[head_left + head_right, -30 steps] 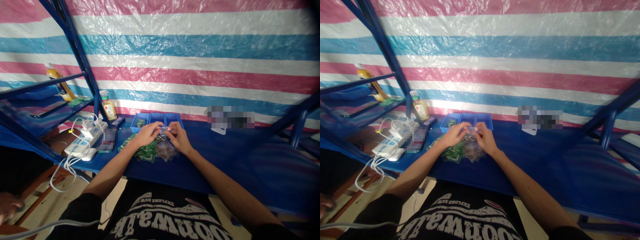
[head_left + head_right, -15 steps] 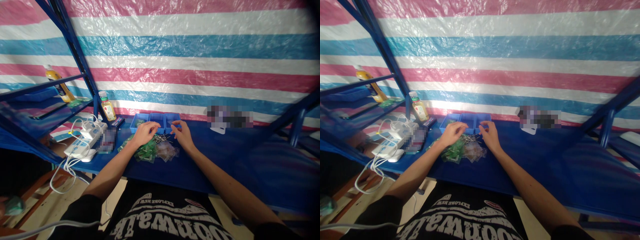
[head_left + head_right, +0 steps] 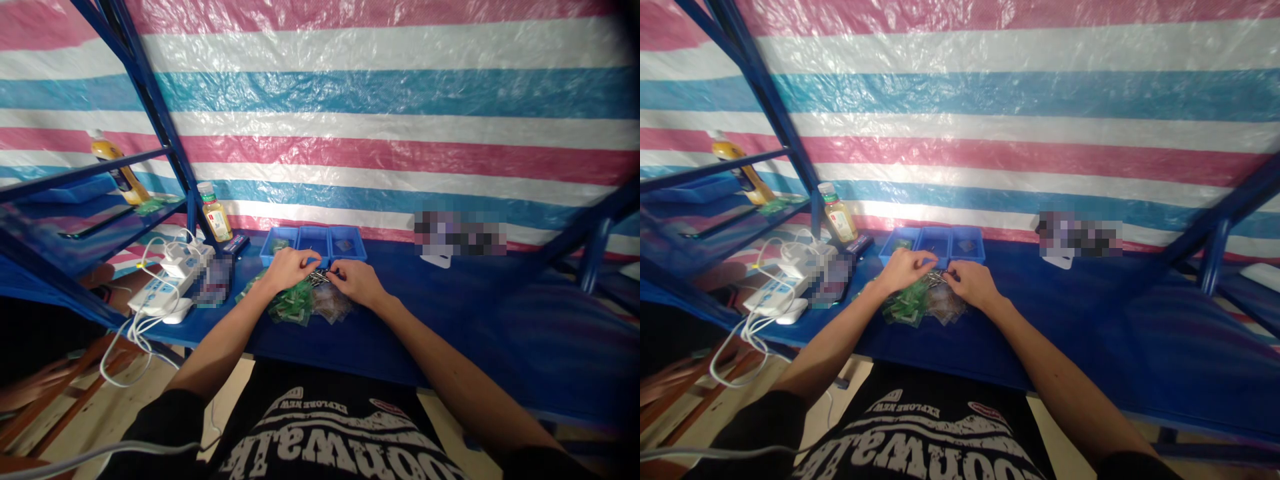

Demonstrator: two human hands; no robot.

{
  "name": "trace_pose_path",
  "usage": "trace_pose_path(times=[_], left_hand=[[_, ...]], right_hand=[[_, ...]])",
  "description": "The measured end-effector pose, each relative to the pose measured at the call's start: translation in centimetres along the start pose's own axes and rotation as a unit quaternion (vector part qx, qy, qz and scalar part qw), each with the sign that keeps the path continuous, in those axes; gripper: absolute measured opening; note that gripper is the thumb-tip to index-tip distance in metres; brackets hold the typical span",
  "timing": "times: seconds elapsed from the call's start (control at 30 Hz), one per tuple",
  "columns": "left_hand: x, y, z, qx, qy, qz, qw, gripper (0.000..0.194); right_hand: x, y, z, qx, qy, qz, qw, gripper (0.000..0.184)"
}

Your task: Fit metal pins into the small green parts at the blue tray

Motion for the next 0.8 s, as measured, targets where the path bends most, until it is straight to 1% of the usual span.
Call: trace_pose_path(times=[0.07,0.17,0.27,0.33,0.5,0.57,0.63,0.7,0.8], left_hand=[[-0.1,0.0,0.0,0.006,-0.003,0.006,1.000,0.029],[-0.3,-0.1,0.2,0.015,-0.003,0.019,1.000,0.031],[-0.4,-0.1,0.4,0.022,-0.003,0.025,0.999,0.031],[-0.5,-0.1,0.4,0.024,-0.002,0.026,0.999,0.032],[-0.2,0.0,0.2,0.012,0.011,0.016,1.000,0.028],[0.2,0.0,0.0,0.020,0.027,0.013,0.999,0.027],[0.6,0.0,-0.1,0.037,0.036,0.020,0.998,0.032],[1.1,0.0,-0.3,0.050,0.033,0.032,0.998,0.034],[1.4,0.0,-0.4,0.054,0.033,0.043,0.997,0.029]], right_hand=[[-0.3,-0.1,-0.3,0.017,-0.032,0.027,0.999,0.028],[-0.9,-0.3,-0.6,0.061,-0.058,0.058,0.995,0.023],[-1.4,-0.4,-0.2,0.115,-0.060,0.056,0.990,0.016],[-1.5,-0.5,0.1,0.129,-0.056,0.044,0.989,0.014],[-1.6,-0.4,0.5,0.110,-0.041,0.025,0.993,0.007],[-1.6,-0.4,0.6,0.104,-0.036,0.020,0.994,0.006],[-1.7,-0.3,0.6,0.103,-0.032,0.017,0.994,0.007],[-1.7,-0.2,0.7,0.102,-0.034,0.015,0.994,0.010],[-1.7,-0.1,0.7,0.094,-0.045,0.011,0.995,0.020]])
Point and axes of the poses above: each hand's wrist, its own y-axis towards the middle knuckle, its own z-axis out of the palm, x = y × z, the point moved 5 cm from there along y, towards the middle knuckle, and after that the axes turned 11 degrees about x, right-handed, at the moved point
